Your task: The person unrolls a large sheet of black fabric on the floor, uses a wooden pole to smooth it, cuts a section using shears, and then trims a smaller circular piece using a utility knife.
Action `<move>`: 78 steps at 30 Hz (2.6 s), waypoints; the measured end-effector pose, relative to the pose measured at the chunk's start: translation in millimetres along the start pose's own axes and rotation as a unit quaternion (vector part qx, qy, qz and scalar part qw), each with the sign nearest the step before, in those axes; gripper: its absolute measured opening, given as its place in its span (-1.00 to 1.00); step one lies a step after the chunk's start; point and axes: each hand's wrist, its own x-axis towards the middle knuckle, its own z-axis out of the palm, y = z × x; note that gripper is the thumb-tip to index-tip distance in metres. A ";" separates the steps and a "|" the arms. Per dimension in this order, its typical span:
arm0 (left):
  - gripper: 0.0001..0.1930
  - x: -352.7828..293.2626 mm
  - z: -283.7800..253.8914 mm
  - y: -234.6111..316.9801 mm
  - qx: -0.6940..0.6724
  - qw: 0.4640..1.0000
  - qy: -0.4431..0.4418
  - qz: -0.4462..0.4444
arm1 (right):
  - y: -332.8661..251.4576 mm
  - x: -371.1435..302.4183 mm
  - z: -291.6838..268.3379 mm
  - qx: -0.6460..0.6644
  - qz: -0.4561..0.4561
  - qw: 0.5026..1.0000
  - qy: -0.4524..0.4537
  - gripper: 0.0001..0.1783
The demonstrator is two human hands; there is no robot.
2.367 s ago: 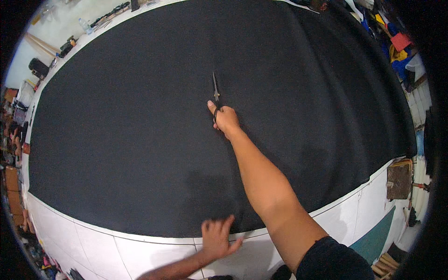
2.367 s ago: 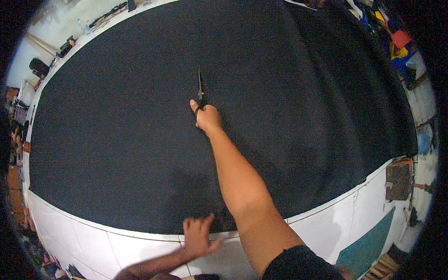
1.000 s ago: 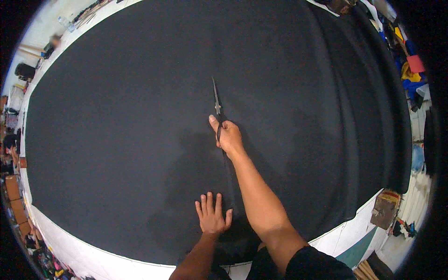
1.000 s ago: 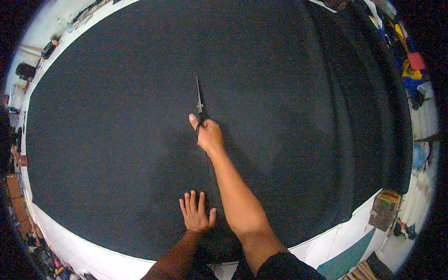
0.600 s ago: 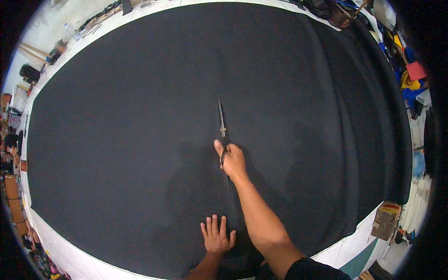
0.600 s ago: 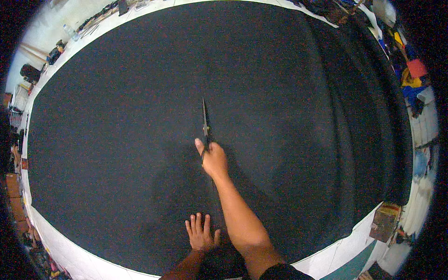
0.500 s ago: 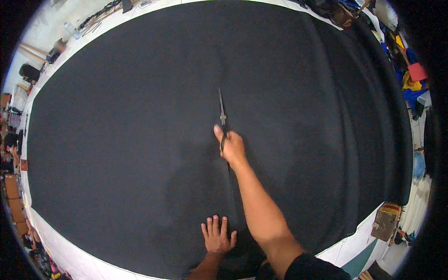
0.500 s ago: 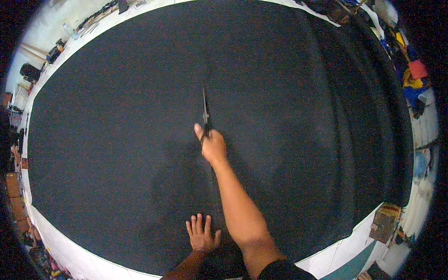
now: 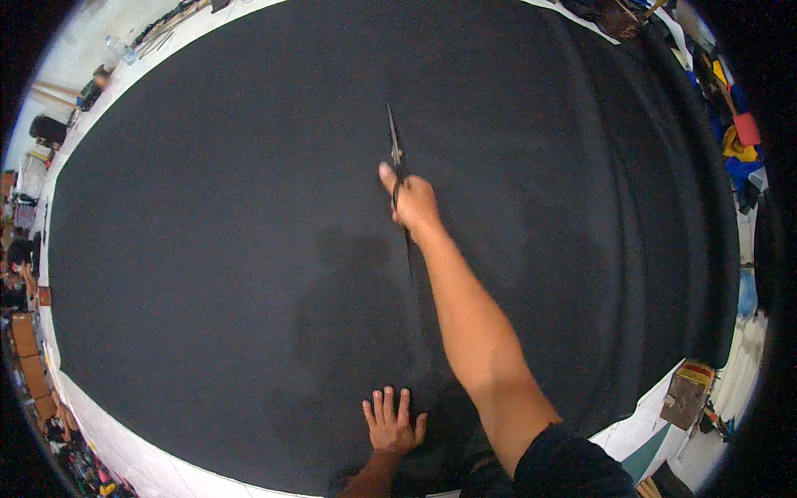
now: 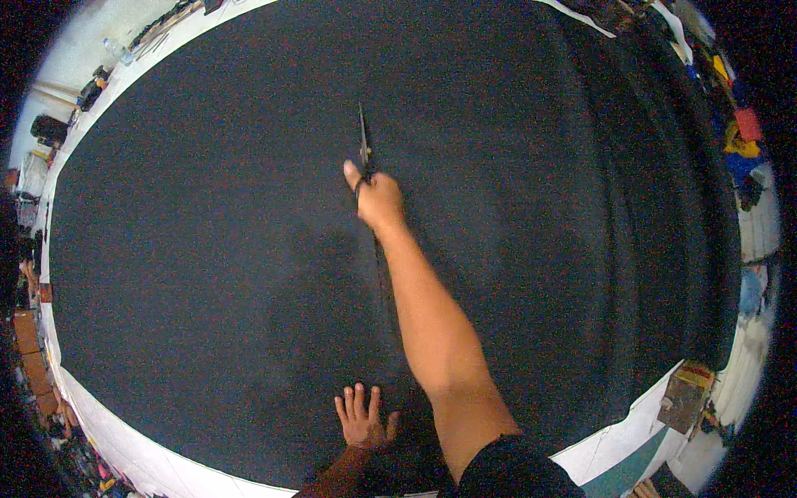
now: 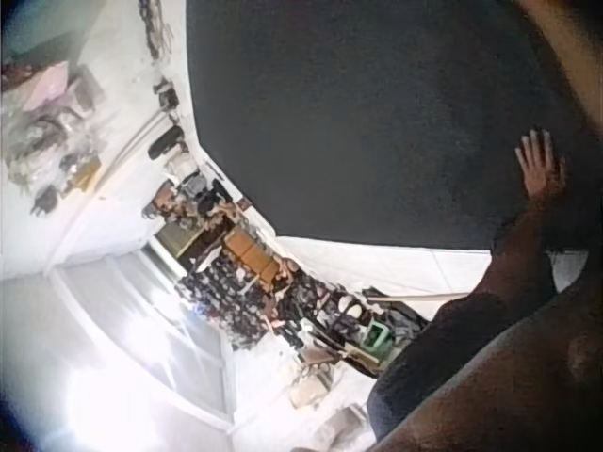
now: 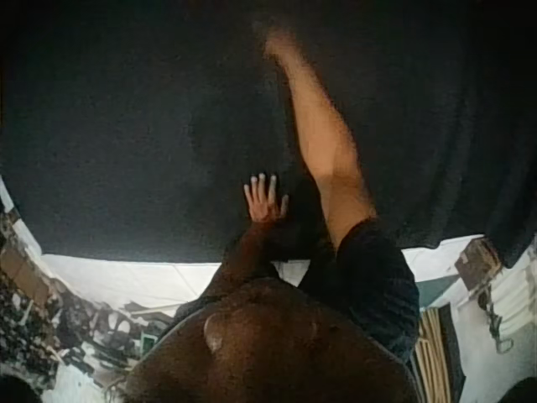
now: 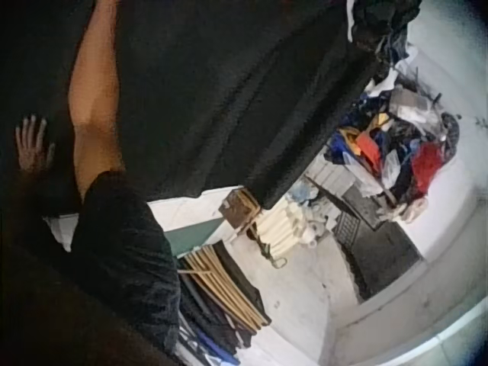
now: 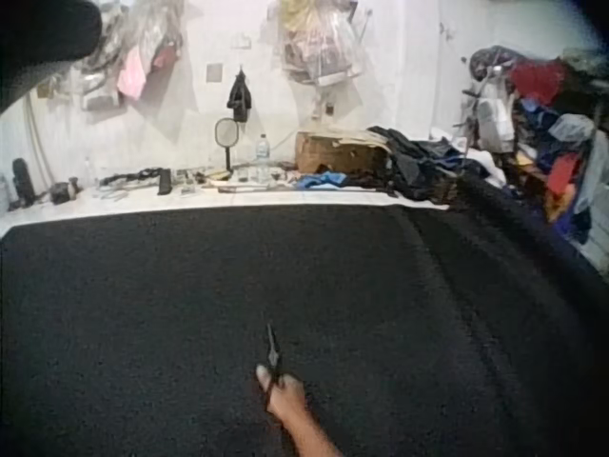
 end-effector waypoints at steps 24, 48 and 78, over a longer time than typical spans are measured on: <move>-0.44 503.6 -111.4 -64.0 0.063 0.960 0.268 -0.045 | -39.8 93.1 20.9 -0.058 0.009 0.998 0.016 -0.36; -0.36 499.8 -94.6 -40.5 0.038 0.984 0.135 -0.113 | -107.3 228.2 12.5 0.035 0.035 0.999 0.002 -0.41; -0.32 501.2 -99.8 -36.6 0.016 0.990 0.069 -0.122 | -212.0 426.4 25.6 0.037 0.014 0.999 -0.029 -0.39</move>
